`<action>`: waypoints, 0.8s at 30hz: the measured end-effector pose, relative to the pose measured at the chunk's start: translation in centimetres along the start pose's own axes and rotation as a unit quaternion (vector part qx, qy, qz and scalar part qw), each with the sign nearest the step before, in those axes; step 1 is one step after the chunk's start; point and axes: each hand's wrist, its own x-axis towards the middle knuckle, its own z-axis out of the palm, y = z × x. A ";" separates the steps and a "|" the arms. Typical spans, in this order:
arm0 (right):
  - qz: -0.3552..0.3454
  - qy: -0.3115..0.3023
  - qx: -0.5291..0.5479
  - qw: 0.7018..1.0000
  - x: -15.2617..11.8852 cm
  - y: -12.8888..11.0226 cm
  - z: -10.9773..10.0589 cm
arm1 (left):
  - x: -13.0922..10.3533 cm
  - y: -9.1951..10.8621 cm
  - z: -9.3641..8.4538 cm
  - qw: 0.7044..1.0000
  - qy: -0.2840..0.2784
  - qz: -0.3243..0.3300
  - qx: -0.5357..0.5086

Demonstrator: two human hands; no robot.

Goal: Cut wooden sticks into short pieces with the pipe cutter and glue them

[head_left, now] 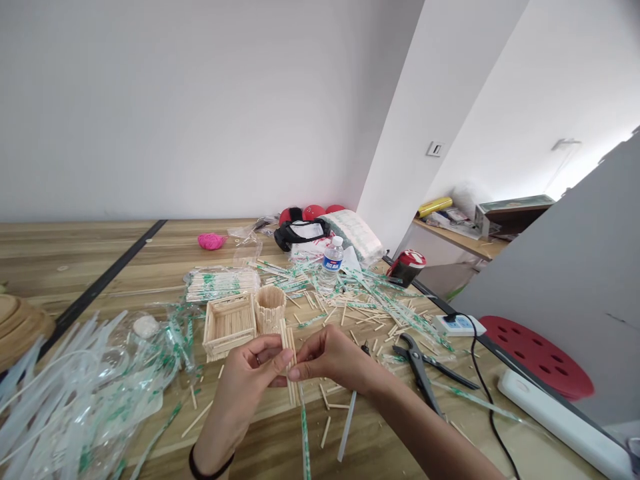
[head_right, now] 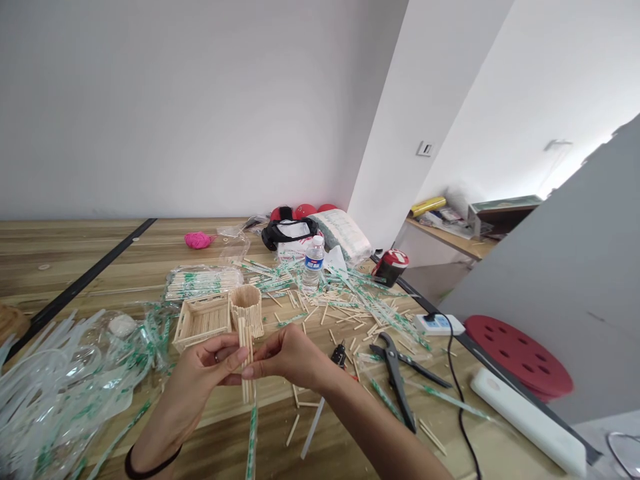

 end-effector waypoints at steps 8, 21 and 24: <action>0.005 0.018 0.017 1.000 0.8 2.3 0.7 | 0.8 -0.7 -0.5 0.998 -0.017 -0.040 0.039; -0.038 0.031 0.015 0.999 1.3 3.6 1.2 | 1.4 -1.4 -1.1 0.999 -0.025 -0.015 0.028; -0.039 0.027 0.016 0.999 1.3 3.7 1.1 | 1.5 -1.8 -0.9 1.000 -0.015 -0.015 0.014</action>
